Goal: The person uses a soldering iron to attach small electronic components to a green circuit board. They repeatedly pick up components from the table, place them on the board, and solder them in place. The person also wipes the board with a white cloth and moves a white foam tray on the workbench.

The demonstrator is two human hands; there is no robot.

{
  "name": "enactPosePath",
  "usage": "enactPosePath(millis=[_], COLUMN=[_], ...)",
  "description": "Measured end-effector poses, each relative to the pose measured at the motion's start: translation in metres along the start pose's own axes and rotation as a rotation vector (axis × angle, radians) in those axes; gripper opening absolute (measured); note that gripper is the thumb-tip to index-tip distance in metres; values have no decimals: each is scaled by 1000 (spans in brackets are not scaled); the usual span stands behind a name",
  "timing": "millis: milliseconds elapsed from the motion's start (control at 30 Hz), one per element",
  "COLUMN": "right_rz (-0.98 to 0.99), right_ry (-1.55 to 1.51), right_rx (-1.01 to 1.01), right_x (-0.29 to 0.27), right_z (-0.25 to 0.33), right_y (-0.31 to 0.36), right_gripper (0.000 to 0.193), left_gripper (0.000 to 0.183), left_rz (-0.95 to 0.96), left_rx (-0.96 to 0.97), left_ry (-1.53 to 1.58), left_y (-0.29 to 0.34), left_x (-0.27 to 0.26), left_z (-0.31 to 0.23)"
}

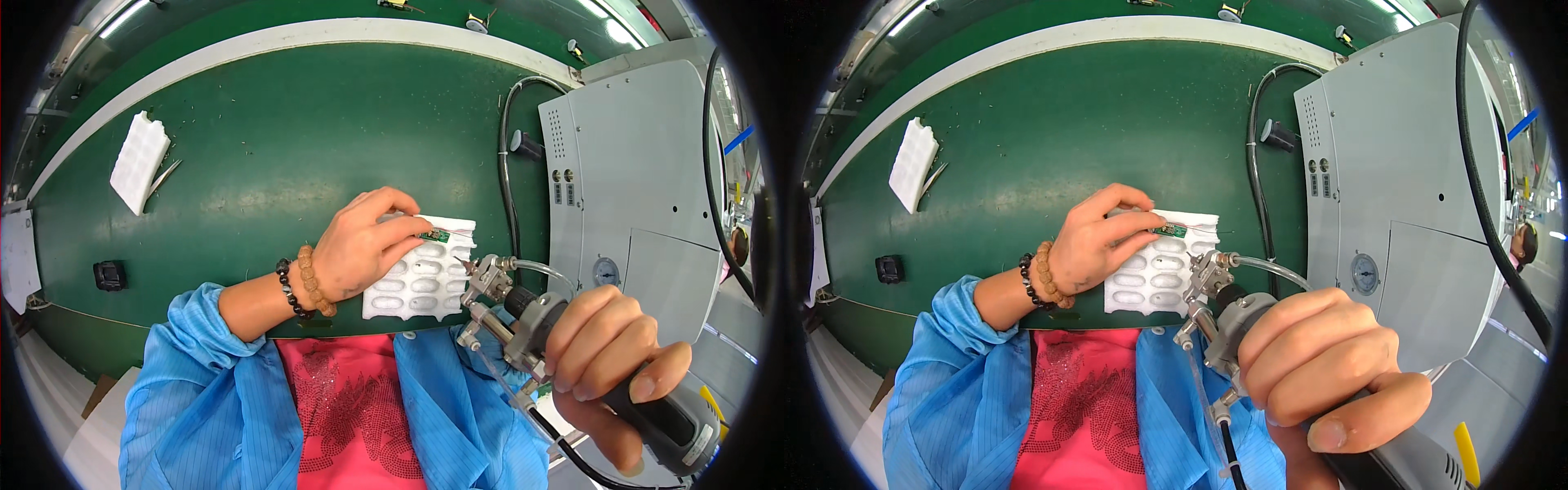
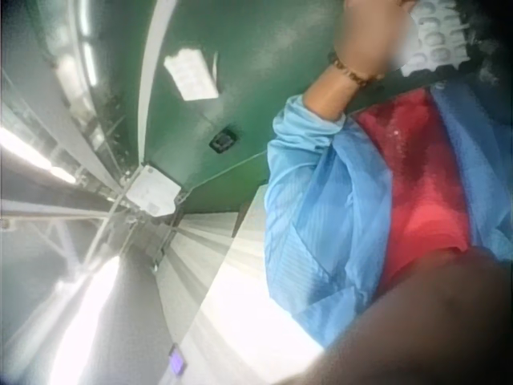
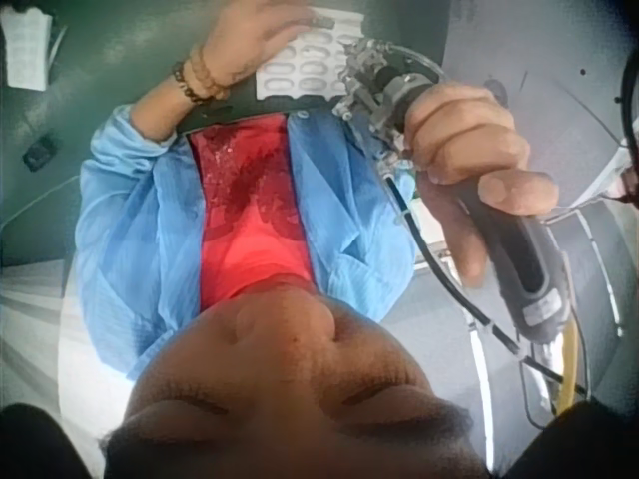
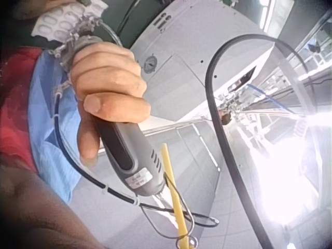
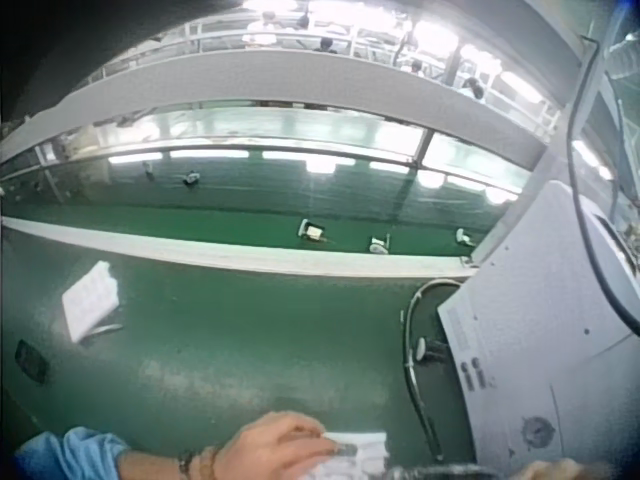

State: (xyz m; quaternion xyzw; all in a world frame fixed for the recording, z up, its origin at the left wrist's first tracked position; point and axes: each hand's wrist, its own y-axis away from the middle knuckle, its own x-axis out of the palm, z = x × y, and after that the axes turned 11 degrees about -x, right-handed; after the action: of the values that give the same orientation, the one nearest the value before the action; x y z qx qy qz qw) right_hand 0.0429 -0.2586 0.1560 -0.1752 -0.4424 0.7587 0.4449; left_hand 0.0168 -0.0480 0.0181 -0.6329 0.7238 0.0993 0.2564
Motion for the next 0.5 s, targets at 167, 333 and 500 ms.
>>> enactPosePath(millis=[167, 333, 500], right_rz=[-90, -50, -74], right_ry=[-43, -12, -55], right_rx=[28, 29, 70], right_x=[5, 5, 18], right_z=[3, -3, -19], right_y=[-1, -2, -10], right_gripper=[34, 43, 37], left_gripper=[26, 28, 30], left_rz=[-87, -94, -108], left_rx=[32, -50, -55], left_ry=[49, 25, 43], left_y=[1, 5, 6], left_x=[1, 7, 7], left_z=[1, 2, 11])
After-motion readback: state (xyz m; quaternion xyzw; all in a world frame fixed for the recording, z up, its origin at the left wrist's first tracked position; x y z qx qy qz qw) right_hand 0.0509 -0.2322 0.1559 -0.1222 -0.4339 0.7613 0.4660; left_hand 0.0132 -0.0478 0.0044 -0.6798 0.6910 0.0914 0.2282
